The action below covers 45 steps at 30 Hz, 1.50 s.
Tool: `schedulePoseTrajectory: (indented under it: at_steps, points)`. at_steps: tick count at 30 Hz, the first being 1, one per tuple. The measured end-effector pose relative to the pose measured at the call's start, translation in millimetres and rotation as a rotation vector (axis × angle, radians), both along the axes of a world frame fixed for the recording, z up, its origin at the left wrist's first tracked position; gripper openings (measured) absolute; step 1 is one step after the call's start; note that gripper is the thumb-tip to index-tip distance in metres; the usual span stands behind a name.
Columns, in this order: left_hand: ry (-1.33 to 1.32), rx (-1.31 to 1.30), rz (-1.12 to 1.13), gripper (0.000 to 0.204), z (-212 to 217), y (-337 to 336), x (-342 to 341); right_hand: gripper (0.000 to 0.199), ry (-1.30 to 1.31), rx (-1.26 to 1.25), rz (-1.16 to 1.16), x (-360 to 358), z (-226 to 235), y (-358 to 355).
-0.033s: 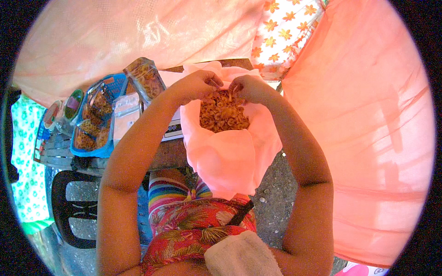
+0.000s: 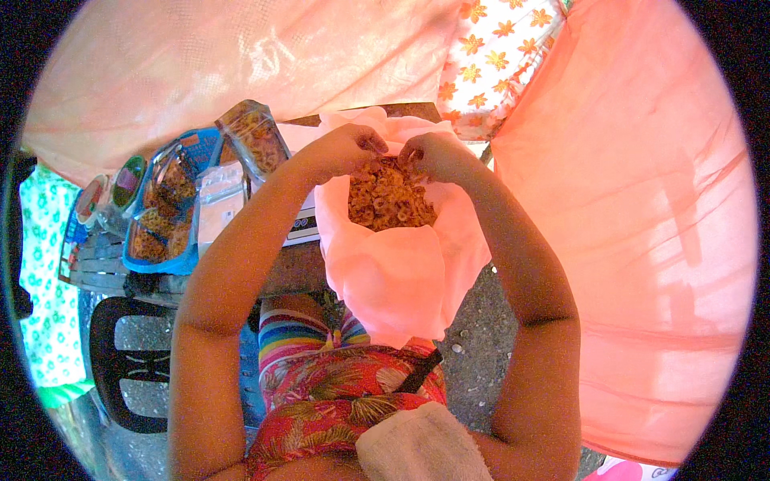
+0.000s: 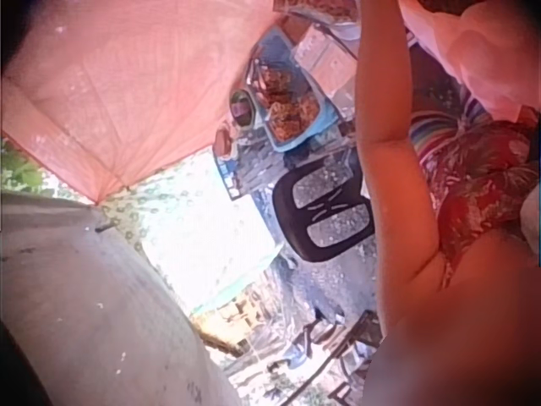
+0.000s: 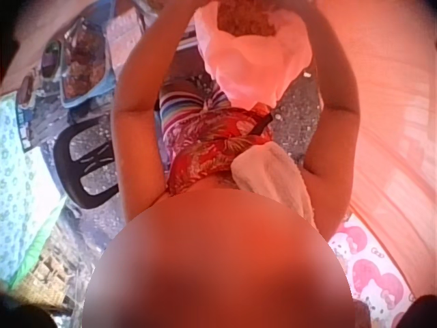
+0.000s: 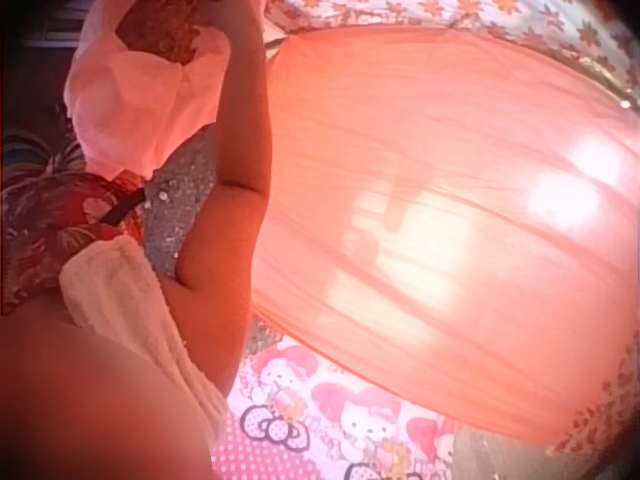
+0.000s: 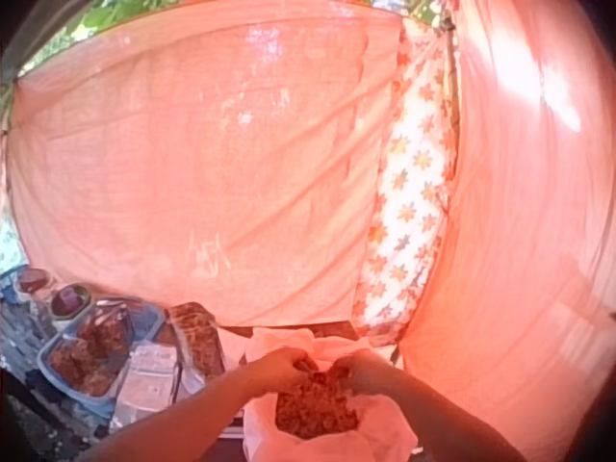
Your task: The person scoops a dry granular food from a pink cloth bag into small clear plastic bags using both hands. Each filled bag is placed on a digital scale, then moved to a blue basket. The person repeats this process multiple times.
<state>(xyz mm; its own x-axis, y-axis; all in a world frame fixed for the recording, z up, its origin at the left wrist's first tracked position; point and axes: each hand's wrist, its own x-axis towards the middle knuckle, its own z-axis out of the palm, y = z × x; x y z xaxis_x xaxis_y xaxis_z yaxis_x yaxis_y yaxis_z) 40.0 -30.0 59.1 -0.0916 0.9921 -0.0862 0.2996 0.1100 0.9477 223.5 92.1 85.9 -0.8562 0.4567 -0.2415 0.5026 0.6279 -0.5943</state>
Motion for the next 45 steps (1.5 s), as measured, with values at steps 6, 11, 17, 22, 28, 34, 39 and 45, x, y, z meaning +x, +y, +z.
schedulePoseTrajectory:
  at_steps: [6,11,17,22,28,34,39,45]
  points:
    - [0.363,0.078,0.051,0.016,-29.1,11.4,-7.9,0.013,0.236,-0.075,-0.138,-2.8,-24.9,1.0]
    - [0.734,0.18,0.053,0.014,-64.6,22.6,3.8,0.014,0.305,0.154,0.066,-14.5,-47.4,-20.7]
    - [0.769,0.148,0.056,0.014,-72.9,17.9,-0.2,0.02,0.514,0.054,-0.06,-17.8,-43.2,-35.5]
    - [0.491,0.241,-0.021,0.019,-49.3,10.4,-8.1,0.017,0.116,0.079,0.021,-13.1,-14.9,-17.2]
    - [0.073,0.275,0.122,0.012,-19.3,1.5,-2.5,0.013,0.345,-0.116,-0.12,-10.1,-13.0,-15.7]
    - [0.225,0.302,0.211,0.01,6.2,-17.5,-17.1,0.019,-0.004,0.219,0.05,3.2,-57.5,-14.8]
    - [-0.06,0.156,0.25,0.015,9.8,-27.1,-17.3,0.021,-0.223,0.309,0.097,11.4,-75.2,-29.2]
    - [-0.143,0.112,0.233,0.021,8.3,-22.7,-23.3,0.014,-0.009,0.083,-0.144,5.4,-52.7,8.7]
